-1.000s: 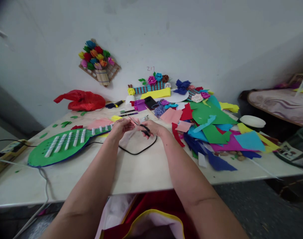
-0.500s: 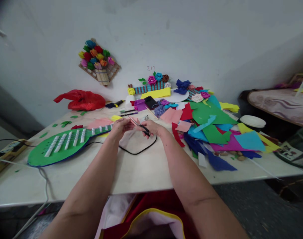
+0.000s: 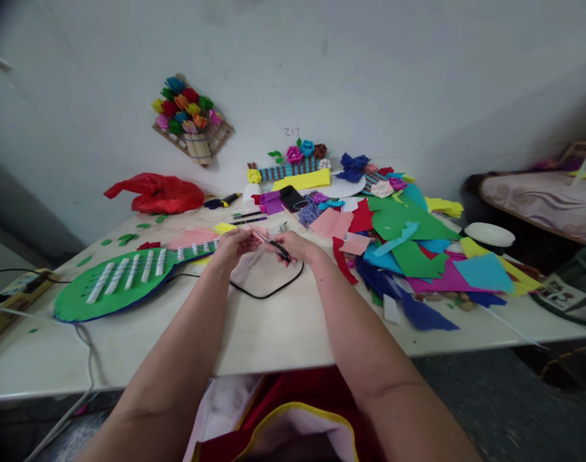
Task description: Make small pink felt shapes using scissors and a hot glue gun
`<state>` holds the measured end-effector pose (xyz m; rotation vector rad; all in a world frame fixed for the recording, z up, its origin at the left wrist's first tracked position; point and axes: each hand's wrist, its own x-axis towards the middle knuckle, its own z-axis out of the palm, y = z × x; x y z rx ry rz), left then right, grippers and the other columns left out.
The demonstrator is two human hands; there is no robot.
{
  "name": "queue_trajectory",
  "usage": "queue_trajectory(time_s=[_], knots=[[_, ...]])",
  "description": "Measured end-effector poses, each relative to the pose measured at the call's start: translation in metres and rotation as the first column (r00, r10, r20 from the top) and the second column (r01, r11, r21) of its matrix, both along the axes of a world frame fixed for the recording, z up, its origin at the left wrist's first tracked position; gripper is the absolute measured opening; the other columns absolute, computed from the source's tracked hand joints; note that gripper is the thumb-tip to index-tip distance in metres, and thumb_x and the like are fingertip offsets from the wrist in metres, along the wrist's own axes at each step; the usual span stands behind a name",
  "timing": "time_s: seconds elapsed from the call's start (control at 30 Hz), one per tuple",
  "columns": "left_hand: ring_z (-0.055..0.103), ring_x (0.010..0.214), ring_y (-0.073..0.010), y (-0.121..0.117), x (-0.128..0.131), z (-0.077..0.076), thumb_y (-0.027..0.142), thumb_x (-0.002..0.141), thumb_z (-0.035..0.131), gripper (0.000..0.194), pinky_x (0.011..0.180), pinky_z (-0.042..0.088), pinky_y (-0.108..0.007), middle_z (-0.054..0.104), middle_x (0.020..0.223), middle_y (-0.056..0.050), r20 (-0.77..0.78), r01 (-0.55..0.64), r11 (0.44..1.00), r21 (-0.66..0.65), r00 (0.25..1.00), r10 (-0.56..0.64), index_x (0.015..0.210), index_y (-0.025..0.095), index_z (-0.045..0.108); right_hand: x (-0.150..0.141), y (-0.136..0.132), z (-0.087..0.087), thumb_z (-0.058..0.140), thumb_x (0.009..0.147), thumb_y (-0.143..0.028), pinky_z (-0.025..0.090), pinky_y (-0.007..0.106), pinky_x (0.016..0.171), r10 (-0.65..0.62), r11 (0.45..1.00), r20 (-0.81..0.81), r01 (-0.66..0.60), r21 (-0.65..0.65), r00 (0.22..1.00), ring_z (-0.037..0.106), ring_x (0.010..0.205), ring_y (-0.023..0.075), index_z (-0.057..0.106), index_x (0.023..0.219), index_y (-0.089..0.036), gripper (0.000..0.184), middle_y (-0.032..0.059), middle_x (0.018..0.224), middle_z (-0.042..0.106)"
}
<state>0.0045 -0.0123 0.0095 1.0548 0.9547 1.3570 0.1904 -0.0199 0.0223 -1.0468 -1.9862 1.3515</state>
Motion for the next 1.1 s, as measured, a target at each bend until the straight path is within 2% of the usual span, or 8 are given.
queue_trajectory(time_s=[0.47, 0.73, 1.1], knots=[[0.063, 0.054, -0.0150, 0.0000, -0.0019, 0.0000, 0.023, 0.067, 0.065, 0.015, 0.055, 0.051, -0.025, 0.066, 0.061, -0.008, -0.005, 0.037, 0.999, -0.014, 0.999, -0.037, 0.068, 0.009, 0.060, 0.0008, 0.0026, -0.0021, 0.055, 0.080, -0.034, 0.027, 0.015, 0.026, 0.001, 1.000, -0.043, -0.001, -0.019, 0.999, 0.048, 0.033, 0.0056, 0.054, 0.074, -0.013, 0.022, -0.0025, 0.049, 0.055], [0.065, 0.058, -0.0175, -0.0007, -0.0031, 0.0017, 0.021, 0.067, 0.061, 0.013, 0.058, 0.051, -0.027, 0.066, 0.061, -0.009, 0.004, 0.053, 0.998, -0.030, 0.999, -0.053, 0.069, 0.009, 0.062, 0.0032, 0.0042, -0.0037, 0.054, 0.080, -0.036, 0.026, 0.015, 0.026, 0.014, 0.999, -0.098, -0.018, -0.044, 0.995, 0.048, 0.033, 0.0058, 0.052, 0.071, -0.014, 0.024, -0.0011, 0.050, 0.056], [0.064, 0.055, -0.0174, -0.0024, -0.0007, 0.0038, 0.018, 0.064, 0.059, 0.010, 0.055, 0.051, -0.026, 0.065, 0.059, -0.009, 0.014, 0.024, 0.999, -0.049, 1.000, -0.023, 0.067, 0.008, 0.061, 0.0025, 0.0019, -0.0008, 0.053, 0.082, -0.038, 0.026, 0.016, 0.027, 0.011, 0.999, -0.066, -0.014, -0.033, 0.998, 0.048, 0.034, 0.0062, 0.053, 0.073, -0.013, 0.027, -0.0008, 0.050, 0.057]])
